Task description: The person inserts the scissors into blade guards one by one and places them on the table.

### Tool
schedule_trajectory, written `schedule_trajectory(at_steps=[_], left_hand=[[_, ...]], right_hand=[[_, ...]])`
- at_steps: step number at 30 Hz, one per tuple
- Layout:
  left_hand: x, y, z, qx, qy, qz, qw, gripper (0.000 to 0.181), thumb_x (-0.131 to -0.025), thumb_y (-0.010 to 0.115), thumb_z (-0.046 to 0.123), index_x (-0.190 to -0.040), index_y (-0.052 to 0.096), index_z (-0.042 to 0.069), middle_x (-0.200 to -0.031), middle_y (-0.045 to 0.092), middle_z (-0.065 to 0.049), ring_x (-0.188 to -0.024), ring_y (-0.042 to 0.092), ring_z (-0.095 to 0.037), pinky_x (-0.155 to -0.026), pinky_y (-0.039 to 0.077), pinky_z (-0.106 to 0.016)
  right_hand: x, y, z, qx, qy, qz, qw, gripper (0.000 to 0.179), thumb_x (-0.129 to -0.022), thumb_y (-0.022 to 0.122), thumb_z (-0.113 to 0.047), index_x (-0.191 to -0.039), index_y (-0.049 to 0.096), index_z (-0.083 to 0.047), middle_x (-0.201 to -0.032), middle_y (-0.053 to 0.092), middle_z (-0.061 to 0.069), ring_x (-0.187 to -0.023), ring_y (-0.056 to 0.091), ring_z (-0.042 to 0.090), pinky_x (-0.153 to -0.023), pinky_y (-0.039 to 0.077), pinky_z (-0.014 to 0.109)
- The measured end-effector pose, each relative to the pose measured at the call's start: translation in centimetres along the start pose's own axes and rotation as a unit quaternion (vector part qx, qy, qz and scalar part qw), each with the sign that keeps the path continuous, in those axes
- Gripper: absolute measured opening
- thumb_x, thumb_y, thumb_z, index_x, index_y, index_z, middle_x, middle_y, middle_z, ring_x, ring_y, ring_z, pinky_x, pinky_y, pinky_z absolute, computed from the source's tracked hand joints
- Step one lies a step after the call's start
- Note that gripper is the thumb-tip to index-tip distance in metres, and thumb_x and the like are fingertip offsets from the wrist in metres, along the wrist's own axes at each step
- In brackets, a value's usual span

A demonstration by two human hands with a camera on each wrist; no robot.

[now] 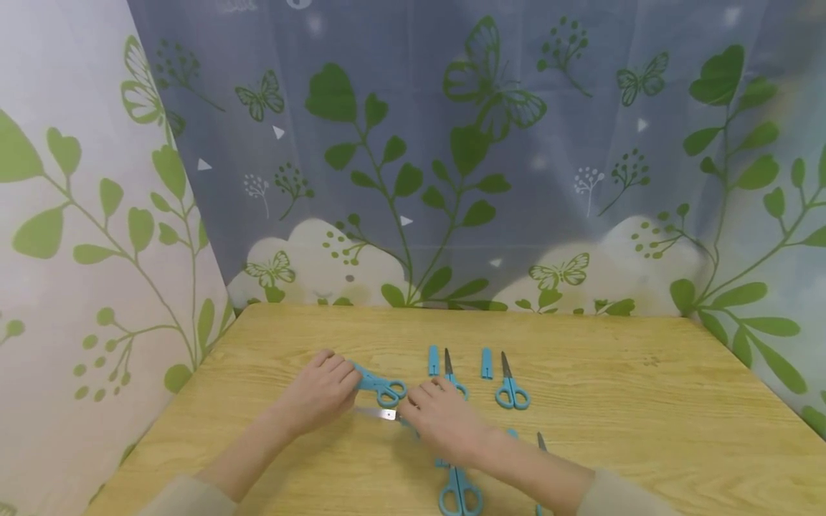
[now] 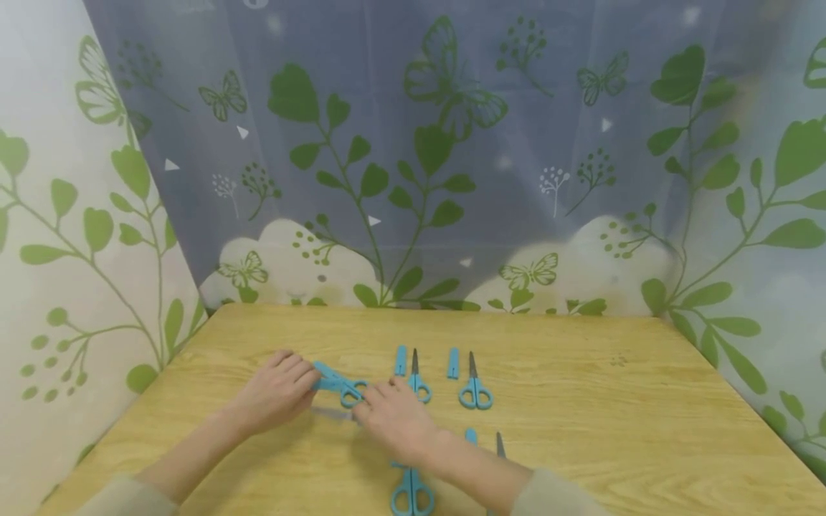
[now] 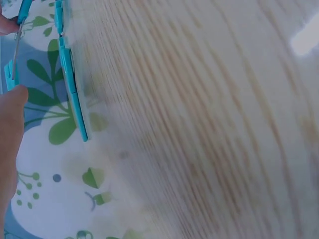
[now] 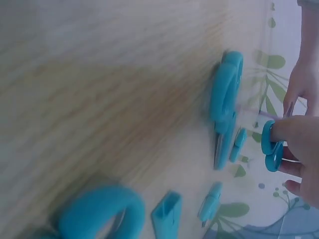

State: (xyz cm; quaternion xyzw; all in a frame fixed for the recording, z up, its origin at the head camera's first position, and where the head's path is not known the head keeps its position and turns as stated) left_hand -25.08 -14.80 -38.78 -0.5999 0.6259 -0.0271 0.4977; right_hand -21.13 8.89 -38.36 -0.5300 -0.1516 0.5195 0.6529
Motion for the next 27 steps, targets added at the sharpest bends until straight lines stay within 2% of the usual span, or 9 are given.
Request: schedule_trajectory(at_steps=[6, 9, 17, 21, 27], left_hand=[[-0.3, 0.0, 0.1, -0.01, 0.001, -0.019, 0.9998, 0.045, -0.097, 0.019, 0.018, -0.088, 0.063, 0.007, -0.081, 0.061, -0.003, -0.074, 0.058, -0.018, -0.078, 0.048, -0.036], [-0.5, 0.0, 0.1, -0.018, 0.006, -0.017, 0.9997, 0.046, -0.096, 0.019, 0.015, -0.09, 0.064, 0.006, -0.081, 0.062, -0.003, -0.074, 0.057, -0.019, -0.079, 0.048, -0.036], [-1.5, -0.2, 0.3, -0.042, 0.026, 0.017, 0.9986, 0.038, -0.095, 0.028, 0.014, -0.092, 0.066, 0.007, -0.081, 0.064, -0.002, -0.073, 0.059, -0.017, -0.076, 0.049, -0.033], [-2.2, -0.4, 0.5, -0.029, 0.029, 0.044, 0.9982, 0.033, -0.091, 0.032, 0.013, -0.09, 0.065, 0.007, -0.081, 0.064, -0.002, -0.073, 0.059, -0.016, -0.074, 0.049, -0.032], [-3.0, -0.7, 1.0, -0.013, 0.026, 0.06, 0.9978, 0.031, -0.089, 0.033, 0.012, -0.089, 0.064, 0.007, -0.081, 0.061, -0.001, -0.075, 0.057, -0.017, -0.072, 0.046, -0.03]], right_hand=[[0.8, 0.0, 1.6, 0.019, -0.003, 0.054, 0.9983, 0.021, -0.082, 0.069, -0.016, -0.101, 0.06, -0.015, -0.089, 0.054, -0.003, -0.086, 0.054, 0.015, -0.084, 0.045, 0.034], [1.4, -0.2, 2.5, 0.026, -0.002, 0.077, 0.9967, 0.021, -0.082, 0.07, -0.015, -0.099, 0.058, -0.015, -0.088, 0.052, -0.002, -0.085, 0.054, 0.016, -0.082, 0.045, 0.035], [3.1, -1.1, 4.5, 0.005, 0.022, 0.084, 0.9962, 0.038, -0.073, 0.076, -0.003, -0.104, 0.057, -0.014, -0.095, 0.056, 0.003, -0.091, 0.056, 0.022, -0.082, 0.046, 0.038], [3.8, -1.7, 5.2, -0.001, 0.033, 0.088, 0.9956, 0.041, -0.071, 0.077, -0.002, -0.105, 0.058, -0.016, -0.094, 0.056, 0.003, -0.089, 0.055, 0.022, -0.08, 0.046, 0.039], [4.6, -2.4, 6.0, -0.012, 0.034, 0.102, 0.9941, 0.045, -0.064, 0.082, -0.003, -0.103, 0.061, -0.015, -0.093, 0.055, 0.003, -0.086, 0.054, 0.022, -0.079, 0.045, 0.04]])
Point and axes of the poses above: each hand's wrist, its own x-axis away from the middle knuckle, its own y-axis out of the palm, z = x × y, the point moved 1 cm from there along -x, towards the middle knuckle
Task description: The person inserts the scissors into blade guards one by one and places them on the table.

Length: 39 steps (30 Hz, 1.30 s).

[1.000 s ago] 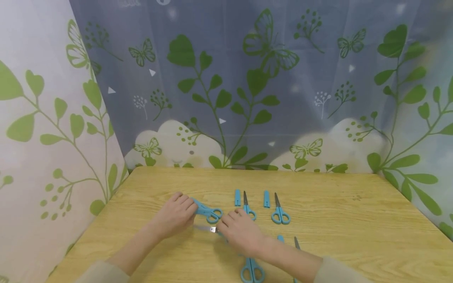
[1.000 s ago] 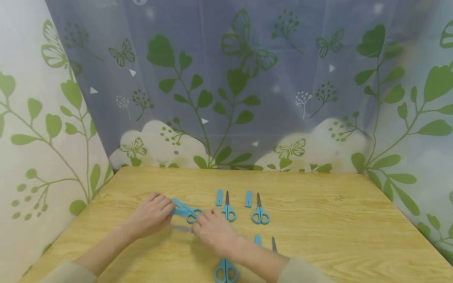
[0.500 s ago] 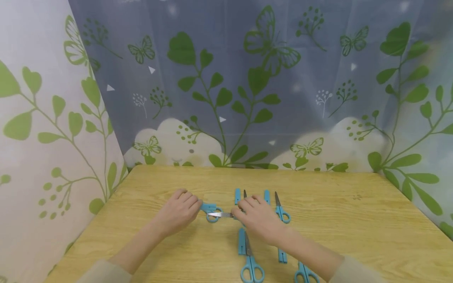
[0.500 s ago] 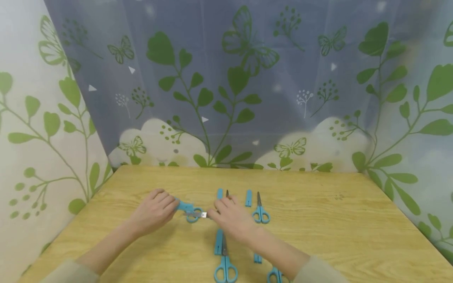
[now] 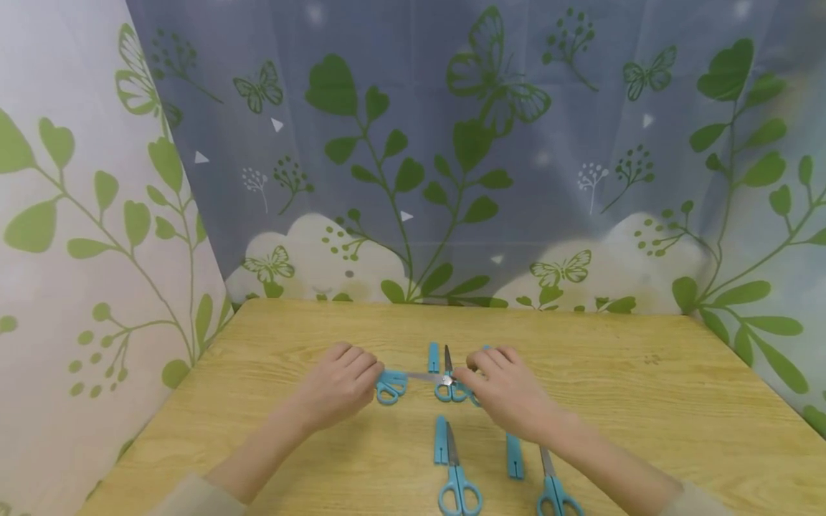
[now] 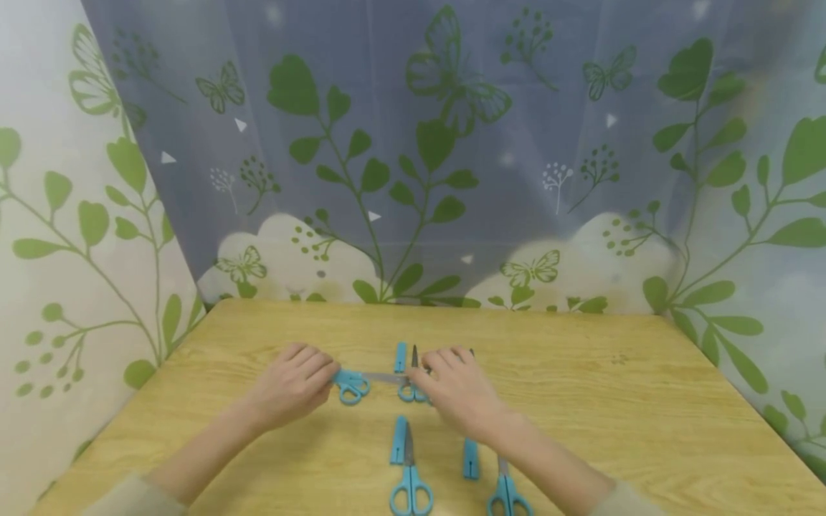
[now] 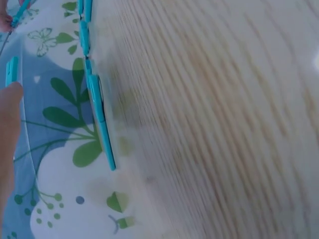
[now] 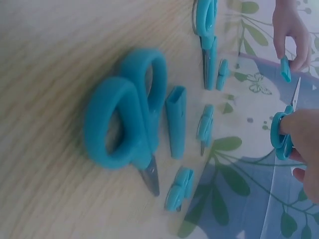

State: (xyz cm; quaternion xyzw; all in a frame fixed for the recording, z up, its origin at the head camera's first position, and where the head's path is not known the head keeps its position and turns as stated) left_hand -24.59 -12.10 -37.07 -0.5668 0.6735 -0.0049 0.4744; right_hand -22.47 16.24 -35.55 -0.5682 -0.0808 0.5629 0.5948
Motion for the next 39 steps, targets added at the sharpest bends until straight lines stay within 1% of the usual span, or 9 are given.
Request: schedule_trajectory(at_steps=[7, 12, 17, 24, 29, 34, 39], left_hand=[[-0.8, -0.4, 0.5, 0.01, 0.003, 0.01, 0.9999, 0.03, -0.089, 0.035, 0.014, -0.086, 0.064, 0.007, -0.079, 0.06, -0.001, -0.075, 0.056, -0.017, -0.071, 0.046, -0.03], [-1.0, -0.5, 0.6, 0.014, -0.002, 0.018, 0.9997, 0.029, -0.088, 0.036, 0.014, -0.085, 0.064, 0.007, -0.078, 0.059, -0.001, -0.073, 0.055, -0.017, -0.071, 0.045, -0.031], [-1.0, -0.4, 0.8, 0.007, 0.0, 0.022, 0.9997, 0.029, -0.087, 0.037, 0.013, -0.084, 0.064, 0.008, -0.077, 0.06, -0.001, -0.073, 0.056, -0.017, -0.071, 0.046, -0.031], [-1.1, -0.4, 0.8, 0.006, 0.002, 0.022, 0.9997, 0.027, -0.088, 0.038, 0.013, -0.083, 0.064, 0.008, -0.077, 0.06, -0.001, -0.072, 0.056, -0.017, -0.071, 0.046, -0.03], [-1.2, -0.4, 0.6, -0.005, 0.009, 0.021, 0.9997, 0.029, -0.089, 0.038, 0.014, -0.083, 0.066, 0.008, -0.077, 0.061, -0.001, -0.072, 0.056, -0.017, -0.071, 0.046, -0.031], [-1.2, -0.4, 0.6, -0.005, 0.016, 0.021, 0.9996, 0.029, -0.088, 0.038, 0.013, -0.084, 0.067, 0.008, -0.076, 0.062, -0.001, -0.071, 0.056, -0.017, -0.071, 0.046, -0.03], [-1.3, -0.3, 0.8, -0.005, 0.022, 0.02, 0.9995, 0.031, -0.087, 0.036, 0.013, -0.084, 0.067, 0.008, -0.076, 0.062, 0.0, -0.071, 0.056, -0.016, -0.071, 0.046, -0.03]], right_hand=[[1.0, -0.3, 0.7, -0.002, -0.006, 0.004, 1.0, 0.045, -0.064, 0.082, -0.004, -0.101, 0.061, -0.016, -0.09, 0.055, 0.001, -0.084, 0.055, 0.022, -0.076, 0.045, 0.039], [1.4, -0.5, 0.9, -0.001, -0.008, 0.01, 0.9999, 0.046, -0.062, 0.082, -0.002, -0.1, 0.06, -0.016, -0.091, 0.056, 0.003, -0.085, 0.056, 0.024, -0.076, 0.046, 0.04], [1.5, -0.5, 0.9, 0.002, -0.006, 0.004, 1.0, 0.046, -0.062, 0.081, -0.002, -0.1, 0.061, -0.016, -0.092, 0.056, 0.002, -0.086, 0.057, 0.023, -0.077, 0.046, 0.04], [1.7, -0.3, 0.6, 0.004, -0.008, 0.021, 0.9997, 0.042, -0.062, 0.08, -0.001, -0.097, 0.061, -0.016, -0.09, 0.057, 0.001, -0.083, 0.056, 0.022, -0.074, 0.047, 0.039], [1.6, -0.3, 0.6, -0.001, -0.008, 0.024, 0.9997, 0.043, -0.062, 0.08, 0.0, -0.098, 0.062, -0.016, -0.09, 0.058, 0.001, -0.083, 0.056, 0.022, -0.075, 0.047, 0.04], [1.5, -0.2, 0.6, -0.003, -0.012, 0.025, 0.9996, 0.043, -0.063, 0.079, -0.001, -0.1, 0.062, -0.016, -0.09, 0.057, 0.001, -0.084, 0.056, 0.022, -0.075, 0.047, 0.04], [1.4, -0.2, 0.5, -0.002, -0.016, 0.026, 0.9995, 0.042, -0.064, 0.079, 0.0, -0.1, 0.062, -0.016, -0.089, 0.057, 0.001, -0.083, 0.055, 0.022, -0.074, 0.047, 0.04]])
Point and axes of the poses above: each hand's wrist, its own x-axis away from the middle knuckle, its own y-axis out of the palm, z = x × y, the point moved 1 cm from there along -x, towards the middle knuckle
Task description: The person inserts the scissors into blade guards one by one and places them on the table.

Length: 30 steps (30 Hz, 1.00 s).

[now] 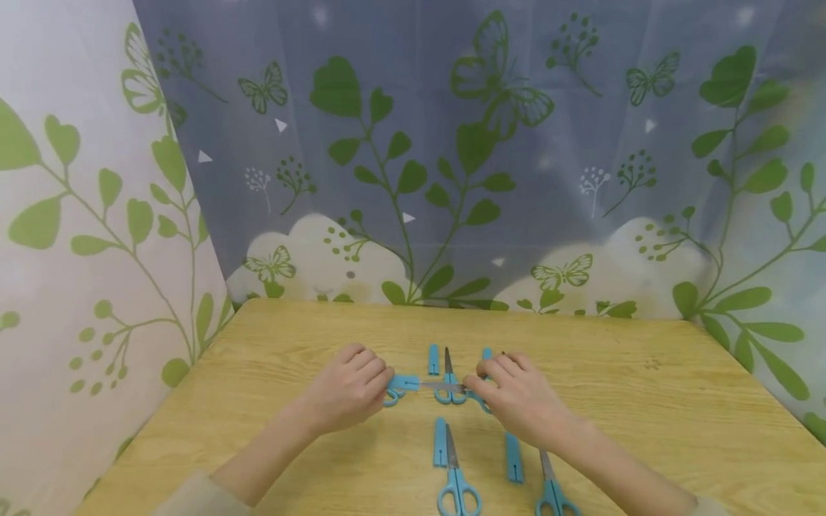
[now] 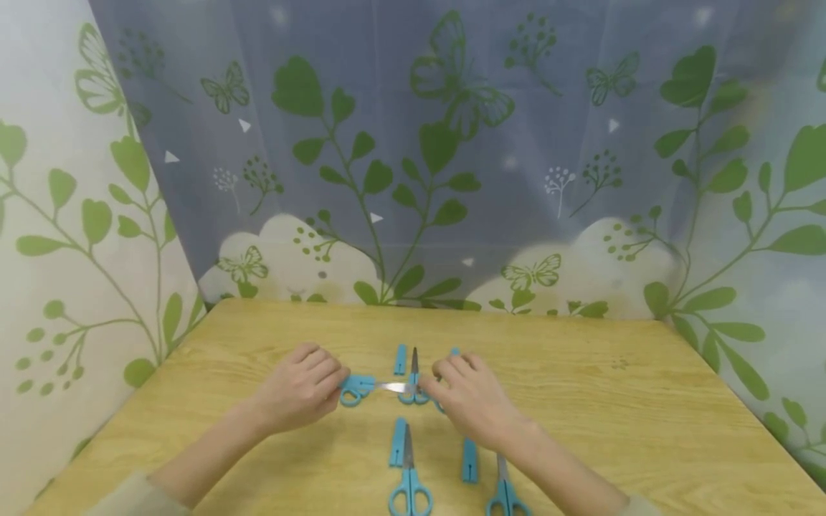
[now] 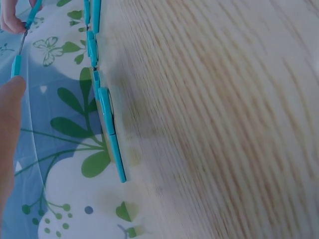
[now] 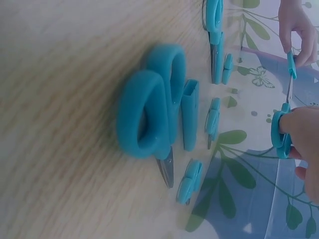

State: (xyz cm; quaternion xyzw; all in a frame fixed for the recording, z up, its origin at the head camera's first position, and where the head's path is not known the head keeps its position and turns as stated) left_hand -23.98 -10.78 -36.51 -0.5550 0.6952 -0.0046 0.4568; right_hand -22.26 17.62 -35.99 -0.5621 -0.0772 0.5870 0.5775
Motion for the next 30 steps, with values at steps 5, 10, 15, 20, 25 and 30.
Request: schedule_trajectory(at_steps=[5, 10, 15, 20, 25, 30], left_hand=[[0.0, 0.1, 0.4, 0.004, 0.001, -0.002, 1.0, 0.031, -0.087, 0.035, 0.013, -0.083, 0.066, 0.008, -0.075, 0.061, 0.0, -0.069, 0.054, -0.016, -0.071, 0.045, -0.03], [-0.2, 0.3, 0.6, 0.011, 0.009, -0.018, 0.9997, 0.028, -0.086, 0.039, 0.014, -0.086, 0.066, 0.01, -0.077, 0.061, 0.002, -0.071, 0.055, -0.015, -0.074, 0.046, -0.03], [-0.5, 0.5, 0.8, 0.014, 0.018, -0.022, 0.9995, 0.03, -0.088, 0.038, 0.015, -0.086, 0.067, 0.01, -0.077, 0.062, 0.003, -0.072, 0.057, -0.014, -0.075, 0.047, -0.03], [-0.9, 0.8, 1.0, 0.026, 0.023, -0.022, 0.9992, 0.033, -0.09, 0.034, 0.013, -0.085, 0.067, 0.011, -0.078, 0.063, 0.003, -0.072, 0.057, -0.013, -0.075, 0.047, -0.029], [-1.2, 1.0, 1.4, 0.028, 0.034, -0.025, 0.9987, 0.026, -0.09, 0.042, 0.013, -0.088, 0.068, 0.011, -0.08, 0.063, 0.004, -0.072, 0.055, -0.012, -0.073, 0.045, -0.027], [-1.3, 1.2, 1.8, 0.036, 0.037, -0.027, 0.9983, 0.025, -0.091, 0.043, 0.014, -0.089, 0.068, 0.01, -0.081, 0.063, 0.003, -0.073, 0.055, -0.013, -0.073, 0.044, -0.026]], right_hand=[[0.1, 0.2, -0.1, 0.004, -0.007, 0.006, 0.9999, 0.042, -0.064, 0.076, 0.001, -0.1, 0.061, -0.016, -0.089, 0.056, 0.0, -0.081, 0.055, 0.021, -0.073, 0.046, 0.04], [0.2, 0.5, -0.3, -0.002, -0.008, -0.001, 1.0, 0.045, -0.063, 0.079, -0.001, -0.102, 0.062, -0.016, -0.091, 0.057, 0.001, -0.081, 0.055, 0.02, -0.075, 0.047, 0.041], [0.0, 0.5, -0.3, -0.011, -0.012, -0.009, 0.9998, 0.045, -0.063, 0.082, -0.003, -0.102, 0.062, -0.016, -0.092, 0.058, 0.002, -0.081, 0.056, 0.02, -0.076, 0.048, 0.042], [-0.1, 0.5, -0.3, -0.006, -0.013, -0.025, 0.9996, 0.046, -0.062, 0.084, -0.008, -0.102, 0.062, -0.016, -0.094, 0.058, 0.001, -0.082, 0.055, 0.019, -0.073, 0.046, 0.038], [0.0, 0.7, -0.4, -0.007, -0.015, -0.027, 0.9995, 0.045, -0.062, 0.084, -0.009, -0.101, 0.063, -0.017, -0.093, 0.058, -0.001, -0.083, 0.055, 0.018, -0.072, 0.045, 0.035], [0.0, 0.8, -0.6, -0.015, -0.014, -0.018, 0.9996, 0.04, -0.066, 0.081, -0.006, -0.1, 0.064, -0.016, -0.092, 0.058, -0.001, -0.083, 0.055, 0.018, -0.073, 0.046, 0.035]])
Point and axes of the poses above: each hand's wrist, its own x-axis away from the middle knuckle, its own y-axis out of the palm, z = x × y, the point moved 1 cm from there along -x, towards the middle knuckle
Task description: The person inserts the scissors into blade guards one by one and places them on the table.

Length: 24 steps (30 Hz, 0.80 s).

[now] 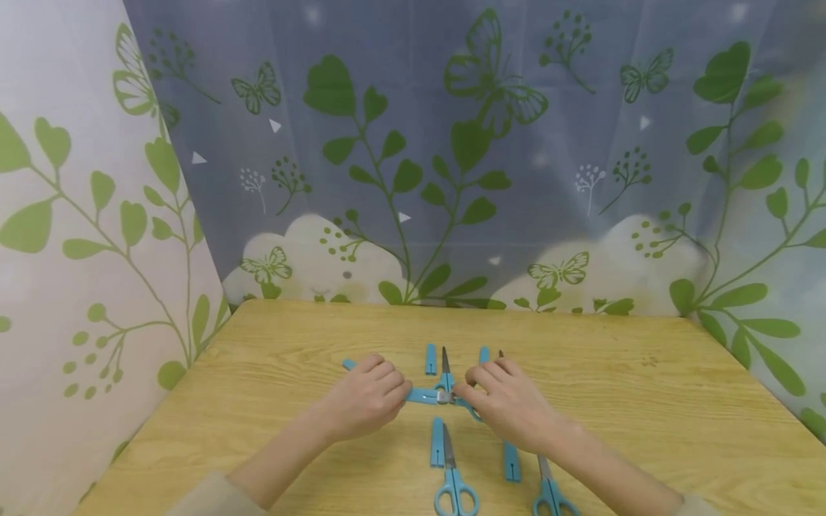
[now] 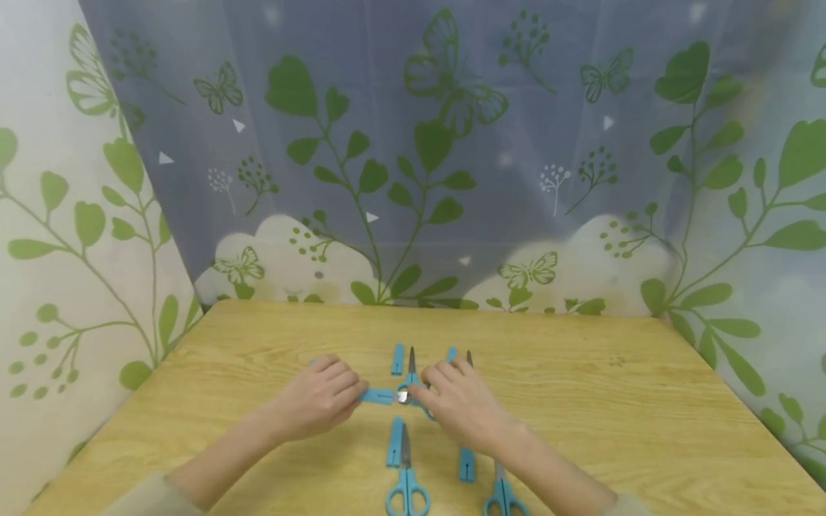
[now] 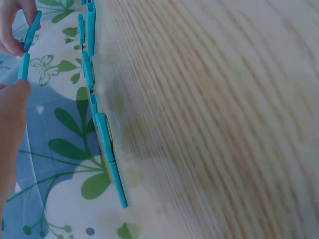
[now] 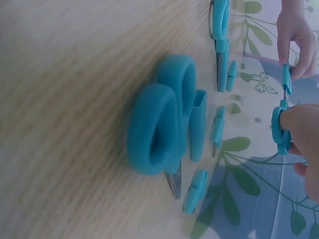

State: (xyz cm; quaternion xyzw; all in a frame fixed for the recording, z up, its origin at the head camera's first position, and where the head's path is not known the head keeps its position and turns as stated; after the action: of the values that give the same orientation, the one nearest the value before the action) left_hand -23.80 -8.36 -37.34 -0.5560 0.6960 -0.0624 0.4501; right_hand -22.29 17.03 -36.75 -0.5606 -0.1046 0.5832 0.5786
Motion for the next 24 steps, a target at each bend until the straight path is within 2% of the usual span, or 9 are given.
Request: schedule_trajectory(at_steps=[8, 15, 24], left_hand=[[-0.24, 0.04, 0.12, -0.004, -0.006, 0.011, 0.9999, 0.037, -0.096, 0.031, 0.012, -0.088, 0.067, 0.01, -0.079, 0.063, 0.003, -0.073, 0.055, -0.013, -0.073, 0.045, -0.026], [-0.25, -0.06, 0.2, -0.008, -0.008, 0.02, 0.9997, 0.036, -0.097, 0.032, 0.011, -0.09, 0.067, 0.009, -0.08, 0.063, 0.002, -0.074, 0.056, -0.013, -0.073, 0.046, -0.027], [-0.22, -0.06, 0.28, -0.005, -0.014, 0.027, 0.9995, 0.034, -0.096, 0.034, 0.01, -0.089, 0.067, 0.008, -0.078, 0.062, 0.001, -0.073, 0.056, -0.014, -0.073, 0.046, -0.026]], right_hand=[[-0.04, 0.1, 0.04, 0.016, -0.006, 0.029, 0.9994, 0.041, -0.061, 0.083, -0.005, -0.097, 0.065, -0.01, -0.093, 0.059, 0.002, -0.084, 0.056, 0.019, -0.074, 0.047, 0.035], [0.09, -0.03, 0.09, 0.012, -0.007, 0.065, 0.9978, 0.041, -0.059, 0.082, -0.006, -0.094, 0.063, -0.011, -0.09, 0.056, 0.003, -0.078, 0.053, 0.02, -0.071, 0.046, 0.038], [0.26, -0.19, 0.21, 0.019, 0.027, 0.067, 0.9972, 0.043, -0.056, 0.086, -0.015, -0.091, 0.06, -0.013, -0.089, 0.054, 0.004, -0.076, 0.053, 0.022, -0.073, 0.047, 0.041]])
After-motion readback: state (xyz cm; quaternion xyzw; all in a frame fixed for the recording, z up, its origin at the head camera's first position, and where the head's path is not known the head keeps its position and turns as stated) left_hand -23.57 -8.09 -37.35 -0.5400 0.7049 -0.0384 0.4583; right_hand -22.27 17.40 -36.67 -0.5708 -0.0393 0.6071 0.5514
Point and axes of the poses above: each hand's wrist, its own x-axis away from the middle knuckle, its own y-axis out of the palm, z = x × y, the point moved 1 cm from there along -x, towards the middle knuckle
